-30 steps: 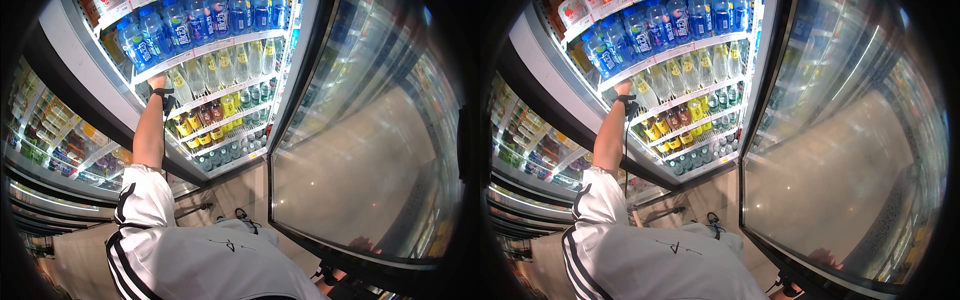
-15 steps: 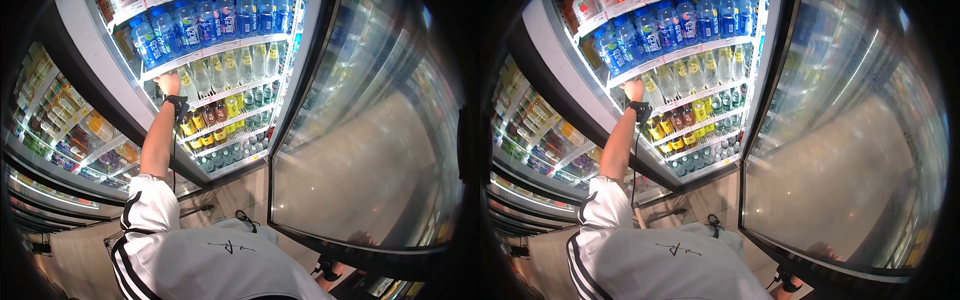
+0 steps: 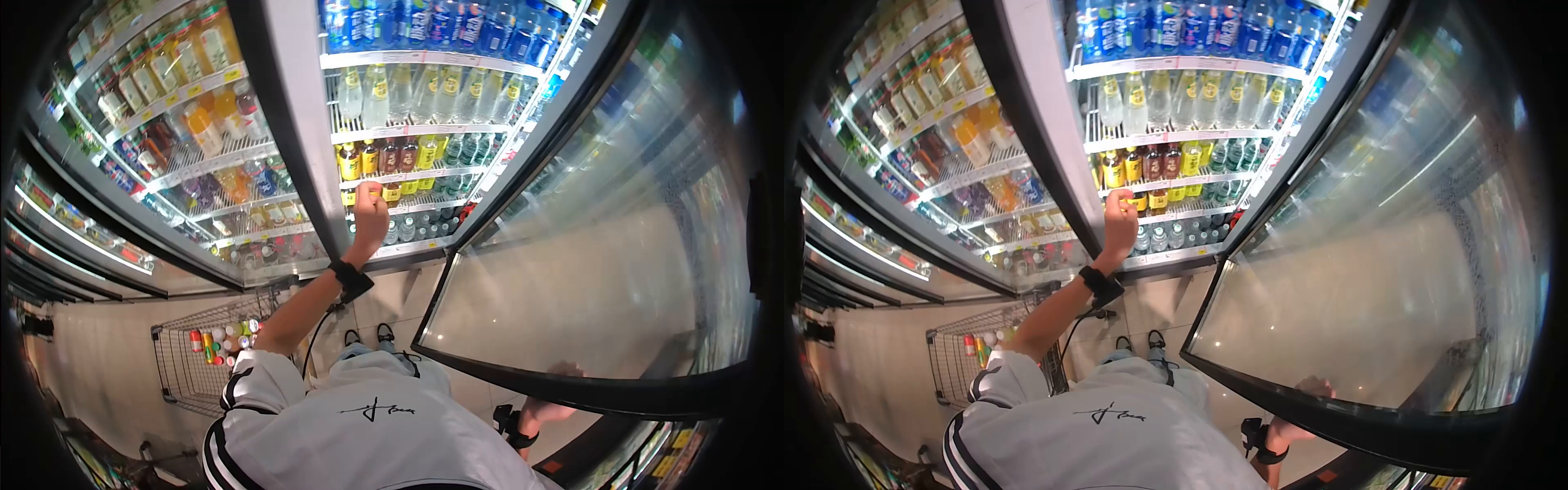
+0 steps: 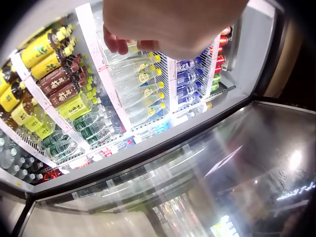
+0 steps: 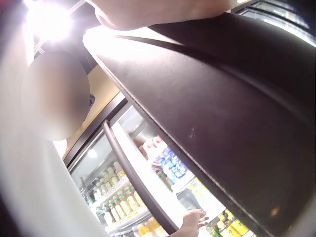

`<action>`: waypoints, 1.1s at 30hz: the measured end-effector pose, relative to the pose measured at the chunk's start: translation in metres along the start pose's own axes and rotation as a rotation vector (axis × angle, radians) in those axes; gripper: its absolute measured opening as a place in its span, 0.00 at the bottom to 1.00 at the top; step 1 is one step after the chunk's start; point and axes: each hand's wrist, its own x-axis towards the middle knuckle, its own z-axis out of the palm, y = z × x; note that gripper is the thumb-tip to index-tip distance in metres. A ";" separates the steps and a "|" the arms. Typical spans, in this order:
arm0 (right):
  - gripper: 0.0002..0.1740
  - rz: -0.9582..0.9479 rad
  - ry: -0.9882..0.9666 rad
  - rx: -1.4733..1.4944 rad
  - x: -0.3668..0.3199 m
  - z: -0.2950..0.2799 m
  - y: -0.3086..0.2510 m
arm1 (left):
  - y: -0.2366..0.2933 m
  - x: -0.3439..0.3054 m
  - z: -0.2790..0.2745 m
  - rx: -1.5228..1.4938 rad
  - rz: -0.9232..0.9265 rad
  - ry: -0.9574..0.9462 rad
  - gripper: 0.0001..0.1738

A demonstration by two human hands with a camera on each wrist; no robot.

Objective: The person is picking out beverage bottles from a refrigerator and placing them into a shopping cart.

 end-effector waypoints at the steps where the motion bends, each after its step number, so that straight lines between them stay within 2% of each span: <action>1: 0.17 -0.013 -0.167 -0.067 -0.005 -0.004 0.007 | -0.002 -0.018 -0.012 -0.027 -0.158 -0.092 0.16; 2: 0.28 0.062 -0.872 0.171 0.037 -0.075 0.029 | 0.007 -0.034 -0.029 -0.050 -0.194 -0.116 0.14; 3: 0.30 -0.021 -1.003 0.134 0.024 -0.047 0.024 | 0.019 -0.049 -0.048 -0.072 -0.235 -0.135 0.13; 5: 0.31 -0.084 -0.777 -0.015 -0.006 -0.039 0.036 | 0.027 -0.076 -0.087 -0.084 -0.187 -0.099 0.08; 6: 0.31 -0.184 -0.555 -0.181 -0.035 -0.014 0.039 | 0.030 -0.089 -0.108 -0.092 -0.268 -0.069 0.07; 7: 0.31 -0.080 -0.431 -0.084 -0.056 0.009 0.039 | 0.032 -0.103 -0.134 -0.097 -0.400 -0.089 0.06; 9: 0.31 -0.070 -0.648 -0.201 -0.077 0.035 0.039 | 0.020 -0.133 -0.181 0.011 -0.381 0.025 0.06; 11: 0.31 -0.045 -0.738 -0.247 -0.100 0.063 0.044 | 0.016 -0.162 -0.232 0.111 -0.466 0.160 0.05; 12: 0.31 -0.067 -0.766 -0.281 -0.107 0.076 0.050 | 0.016 -0.176 -0.260 0.178 -0.515 0.238 0.04; 13: 0.32 -0.176 -0.851 -0.412 -0.113 0.087 0.056 | 0.014 -0.191 -0.290 0.263 -0.579 0.271 0.04; 16: 0.31 0.019 -0.975 -0.273 -0.140 0.117 0.078 | 0.005 -0.249 -0.365 0.432 -0.682 0.460 0.04; 19: 0.29 -0.128 -1.153 -0.460 -0.158 0.142 0.102 | 0.006 -0.309 -0.414 0.542 -0.820 0.642 0.06; 21: 0.28 -0.093 -1.250 -0.355 -0.172 0.153 0.117 | 0.019 -0.344 -0.438 0.682 -0.858 0.663 0.06; 22: 0.27 -0.100 -1.266 -0.407 -0.184 0.162 0.118 | 0.015 -0.364 -0.447 0.659 -0.985 0.670 0.06; 23: 0.27 -0.089 -1.303 -0.454 -0.186 0.173 0.126 | 0.019 -0.375 -0.451 0.674 -1.005 0.696 0.06; 25: 0.28 -0.070 -1.380 -0.349 -0.197 0.188 0.143 | 0.023 -0.392 -0.458 0.683 -1.053 0.723 0.06; 27: 0.29 -0.016 -1.375 -0.315 -0.199 0.202 0.168 | 0.005 -0.417 -0.472 0.756 -1.054 0.726 0.07; 31: 0.29 -0.184 -1.455 -0.360 -0.203 0.234 0.197 | -0.041 -0.430 -0.516 0.780 -1.145 0.746 0.10; 33: 0.28 -0.121 -1.493 -0.367 -0.207 0.250 0.208 | -0.086 -0.448 -0.544 0.843 -1.205 0.676 0.14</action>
